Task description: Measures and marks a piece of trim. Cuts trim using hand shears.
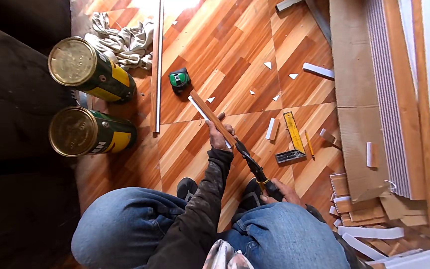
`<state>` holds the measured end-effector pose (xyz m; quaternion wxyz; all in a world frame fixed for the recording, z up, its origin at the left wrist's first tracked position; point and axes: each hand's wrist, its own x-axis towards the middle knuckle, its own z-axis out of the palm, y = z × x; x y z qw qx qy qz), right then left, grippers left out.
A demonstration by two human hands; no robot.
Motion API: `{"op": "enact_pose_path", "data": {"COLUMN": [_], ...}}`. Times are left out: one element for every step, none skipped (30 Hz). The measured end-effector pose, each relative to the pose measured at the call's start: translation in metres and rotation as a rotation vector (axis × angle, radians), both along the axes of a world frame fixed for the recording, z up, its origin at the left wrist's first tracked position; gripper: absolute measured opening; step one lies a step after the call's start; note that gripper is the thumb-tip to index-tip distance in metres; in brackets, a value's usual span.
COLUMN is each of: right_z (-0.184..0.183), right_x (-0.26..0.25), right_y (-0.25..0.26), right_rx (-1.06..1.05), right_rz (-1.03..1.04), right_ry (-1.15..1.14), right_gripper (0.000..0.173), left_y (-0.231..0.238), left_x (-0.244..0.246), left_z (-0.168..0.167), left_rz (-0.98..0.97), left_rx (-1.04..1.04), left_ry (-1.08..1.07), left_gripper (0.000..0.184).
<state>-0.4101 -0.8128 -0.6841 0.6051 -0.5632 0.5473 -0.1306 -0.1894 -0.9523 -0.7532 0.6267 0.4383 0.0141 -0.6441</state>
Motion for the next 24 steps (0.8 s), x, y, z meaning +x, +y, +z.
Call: {"op": "enact_pose_path", "data": {"right_z": [0.0, -0.0001, 0.0, 0.001, 0.0023, 0.0034, 0.0046, 0.0056, 0.0061, 0.0063, 0.0064, 0.0065, 0.0068, 0.007, 0.0072, 0.007, 0.0066, 0.0063, 0.0059, 0.0055, 0.006, 0.0068, 0.0078, 0.0088], "right_x": [-0.0001, -0.0006, -0.0008, -0.0004, 0.0002, 0.0008, 0.0011, 0.0013, 0.0011, 0.001, 0.0007, 0.0007, 0.0006, 0.0005, 0.0003, 0.0003, 0.0004, 0.0005, 0.0003, 0.0, -0.0002, 0.0, 0.0007, 0.0013], "right_y": [0.0003, 0.001, 0.0015, 0.0016, 0.0014, 0.0012, 0.0009, 0.0005, 0.0004, 0.0007, 0.001, 0.0012, 0.0014, 0.0016, 0.0016, 0.0018, 0.0023, 0.0028, 0.0033, 0.0036, 0.0035, 0.003, 0.0025, 0.0021], "right_rx": [-0.001, 0.0, 0.001, 0.001, -0.002, -0.008, -0.016, -0.019, -0.021, -0.019, -0.018, -0.015, -0.011, -0.008, -0.008, -0.013, -0.022, -0.031, -0.041, -0.048, -0.048, -0.042, -0.033, -0.027], "right_rz": [-0.002, -0.005, -0.006, -0.005, -0.003, -0.002, 0.002, 0.006, 0.011, 0.013, 0.012, 0.011, 0.012, 0.014, 0.017, 0.016, 0.011, 0.007, 0.004, 0.003, 0.003, 0.001, -0.003, -0.007], "right_ry": [0.003, 0.008, 0.016, 0.027, 0.036, 0.046, 0.058, 0.07, 0.076, 0.08, 0.083, 0.087, 0.091, 0.094, 0.098, 0.101, 0.104, 0.106, 0.106, 0.105, 0.104, 0.104, 0.101, 0.093], "right_gripper": [0.036, 0.037, 0.037, 0.037, 0.037, 0.037, 0.037, 0.038, 0.038, 0.039, 0.039, 0.039, 0.039, 0.039, 0.039, 0.039, 0.039, 0.039, 0.039, 0.039, 0.039, 0.038, 0.037, 0.036], "left_y": [0.0002, 0.0003, 0.0003, 0.0004, 0.0004, 0.0002, -0.0003, -0.001, -0.0014, -0.0014, -0.0013, -0.0012, -0.001, -0.001, -0.0012, -0.0015, -0.0019, -0.0024, -0.0027, -0.0029, -0.003, -0.0028, -0.0025, -0.0018], "left_x": [0.0001, 0.0, -0.0006, -0.0008, -0.001, -0.0012, -0.0014, -0.0014, -0.0014, -0.0014, -0.0014, -0.0014, -0.0014, -0.0016, -0.0018, -0.0019, -0.002, -0.002, -0.0023, -0.0025, -0.0027, -0.0026, -0.0026, -0.0031], "left_z": [-0.0005, -0.0017, -0.002, -0.0022, -0.0022, -0.0018, -0.0015, -0.0013, -0.0015, -0.002, -0.003, -0.0039, -0.0047, -0.0049, -0.0047, -0.0046, -0.0039, -0.0027, -0.0014, -0.0003, 0.0001, 0.0002, -0.0003, -0.0015], "left_rz": [-0.002, -0.004, -0.003, -0.007, -0.009, -0.012, -0.015, -0.016, -0.017, -0.019, -0.021, -0.025, -0.026, -0.024, -0.022, -0.024, -0.027, -0.028, -0.027, -0.027, -0.027, -0.03, -0.031, -0.031], "left_rx": [-0.004, -0.01, -0.013, -0.016, -0.019, -0.018, -0.015, -0.008, -0.006, -0.006, -0.011, -0.014, -0.017, -0.019, -0.018, -0.02, -0.02, -0.018, -0.016, -0.013, -0.011, -0.008, -0.007, -0.01], "left_ry": [-0.001, -0.006, -0.013, -0.021, -0.029, -0.034, -0.038, -0.039, -0.044, -0.051, -0.06, -0.064, -0.065, -0.063, -0.062, -0.066, -0.068, -0.069, -0.072, -0.075, -0.079, -0.083, -0.084, -0.085], "left_gripper": [0.081, 0.08, 0.08, 0.08, 0.08, 0.08, 0.08, 0.081, 0.081, 0.082, 0.082, 0.082, 0.082, 0.081, 0.081, 0.081, 0.081, 0.082, 0.081, 0.081, 0.08, 0.08, 0.08, 0.081]}}
